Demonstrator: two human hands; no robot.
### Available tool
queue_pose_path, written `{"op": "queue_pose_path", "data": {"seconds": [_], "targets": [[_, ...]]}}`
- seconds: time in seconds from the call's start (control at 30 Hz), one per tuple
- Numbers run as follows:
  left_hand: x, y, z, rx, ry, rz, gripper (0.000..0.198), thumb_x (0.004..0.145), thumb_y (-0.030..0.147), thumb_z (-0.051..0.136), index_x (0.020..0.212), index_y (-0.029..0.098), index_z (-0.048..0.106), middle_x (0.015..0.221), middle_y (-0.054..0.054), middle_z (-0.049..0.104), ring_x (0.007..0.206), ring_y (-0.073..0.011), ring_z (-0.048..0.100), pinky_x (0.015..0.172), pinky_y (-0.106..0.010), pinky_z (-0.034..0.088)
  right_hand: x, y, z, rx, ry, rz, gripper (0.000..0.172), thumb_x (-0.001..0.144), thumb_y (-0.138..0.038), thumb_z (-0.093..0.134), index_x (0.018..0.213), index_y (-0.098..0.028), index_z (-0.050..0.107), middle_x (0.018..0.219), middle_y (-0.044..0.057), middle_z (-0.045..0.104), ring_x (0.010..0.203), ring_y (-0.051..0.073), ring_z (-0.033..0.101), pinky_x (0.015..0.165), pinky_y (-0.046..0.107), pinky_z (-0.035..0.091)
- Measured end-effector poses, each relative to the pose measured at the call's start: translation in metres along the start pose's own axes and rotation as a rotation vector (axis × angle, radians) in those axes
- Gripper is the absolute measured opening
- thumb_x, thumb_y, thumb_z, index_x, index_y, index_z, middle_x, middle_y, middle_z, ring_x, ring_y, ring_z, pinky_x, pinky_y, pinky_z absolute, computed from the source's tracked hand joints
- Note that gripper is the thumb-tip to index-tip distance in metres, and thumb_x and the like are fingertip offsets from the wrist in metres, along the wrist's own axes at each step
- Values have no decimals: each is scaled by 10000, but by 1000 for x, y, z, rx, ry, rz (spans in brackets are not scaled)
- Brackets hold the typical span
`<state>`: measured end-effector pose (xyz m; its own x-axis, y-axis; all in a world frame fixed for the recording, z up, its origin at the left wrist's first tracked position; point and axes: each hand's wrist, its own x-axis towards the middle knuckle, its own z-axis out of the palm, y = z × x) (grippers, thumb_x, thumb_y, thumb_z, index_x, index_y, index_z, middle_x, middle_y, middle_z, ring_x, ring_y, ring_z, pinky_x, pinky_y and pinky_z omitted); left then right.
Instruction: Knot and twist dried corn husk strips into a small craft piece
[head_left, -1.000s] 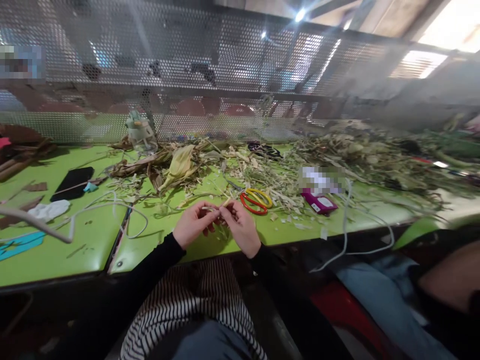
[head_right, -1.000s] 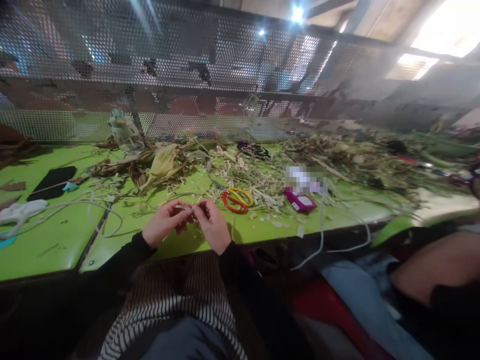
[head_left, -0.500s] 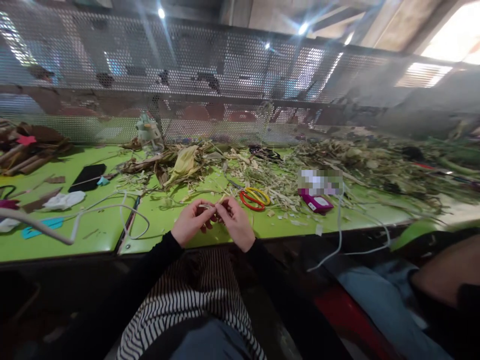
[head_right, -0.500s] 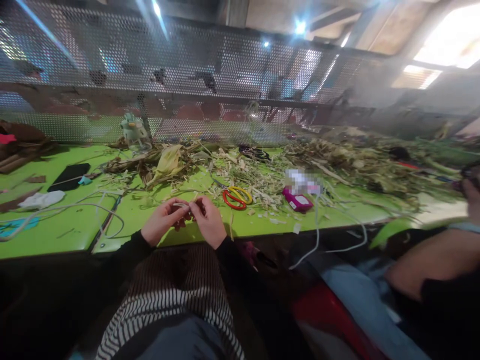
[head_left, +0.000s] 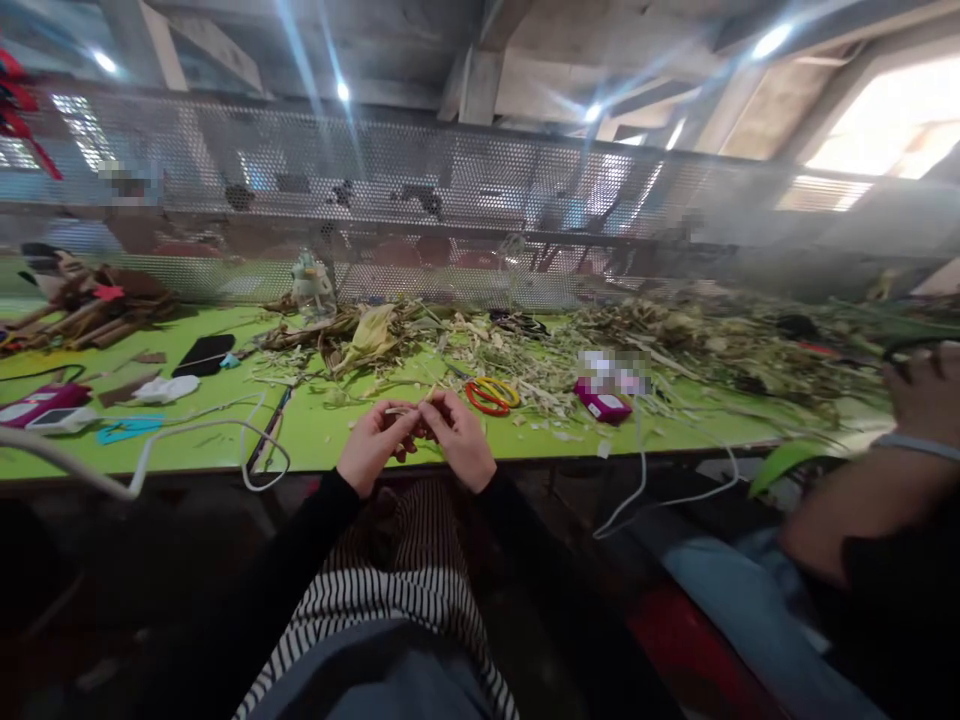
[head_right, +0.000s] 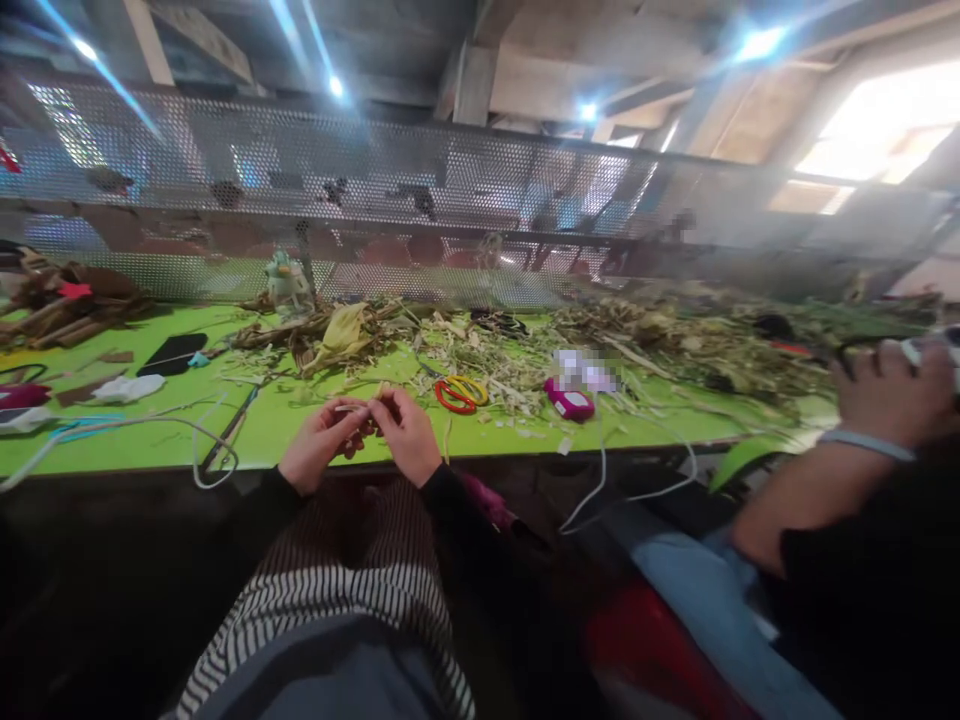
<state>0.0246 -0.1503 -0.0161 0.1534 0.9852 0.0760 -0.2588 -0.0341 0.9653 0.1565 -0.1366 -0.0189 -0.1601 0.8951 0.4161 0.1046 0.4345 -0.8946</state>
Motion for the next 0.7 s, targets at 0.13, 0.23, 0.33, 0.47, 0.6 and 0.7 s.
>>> {"op": "queue_pose_path", "data": {"seconds": [0.13, 0.23, 0.33, 0.47, 0.6, 0.7], "targets": [[-14, 2, 1, -44, 44, 45, 406, 659, 452, 696, 870, 155, 517, 641, 30, 596, 468, -49, 521, 401, -147, 342, -2, -6, 4, -6, -34, -43, 216, 826, -419, 533, 813, -204, 516, 677, -30, 509, 584, 104, 490, 525, 219, 405], [-23, 1, -1, -74, 84, 53, 410, 657, 451, 697, 886, 159, 524, 648, 31, 597, 477, -46, 523, 405, -140, 342, -3, -10, 9, -11, -75, -57, 221, 813, -424, 546, 819, -203, 537, 672, -29, 522, 583, 105, 495, 523, 218, 404], [-30, 3, -5, -78, 74, 61, 403, 655, 427, 704, 905, 156, 542, 675, 24, 612, 490, -44, 531, 415, -137, 350, -5, -16, 12, 12, -90, -53, 230, 804, -433, 554, 799, -205, 531, 648, -39, 506, 552, 95, 482, 497, 211, 388], [-36, 10, -3, -89, 6, 67, 423, 645, 406, 710, 935, 143, 549, 715, -4, 639, 520, -62, 565, 430, -147, 378, -12, -25, 12, 61, -50, -40, 230, 820, -432, 534, 827, -203, 511, 659, -45, 495, 522, 81, 482, 462, 201, 360], [-44, 16, 7, -121, 3, 93, 426, 651, 431, 698, 908, 143, 516, 663, 14, 618, 503, -67, 565, 454, -163, 418, -23, -34, 7, 46, -14, -90, 222, 836, -428, 525, 863, -209, 506, 643, -53, 465, 506, 81, 465, 461, 204, 360], [-50, 19, 12, -110, -25, 111, 413, 657, 450, 691, 858, 145, 499, 661, 11, 616, 492, -68, 560, 461, -175, 428, -32, -38, 4, 6, 19, -141, 225, 848, -438, 511, 865, -214, 505, 663, -45, 464, 498, 82, 430, 460, 212, 361]]}}
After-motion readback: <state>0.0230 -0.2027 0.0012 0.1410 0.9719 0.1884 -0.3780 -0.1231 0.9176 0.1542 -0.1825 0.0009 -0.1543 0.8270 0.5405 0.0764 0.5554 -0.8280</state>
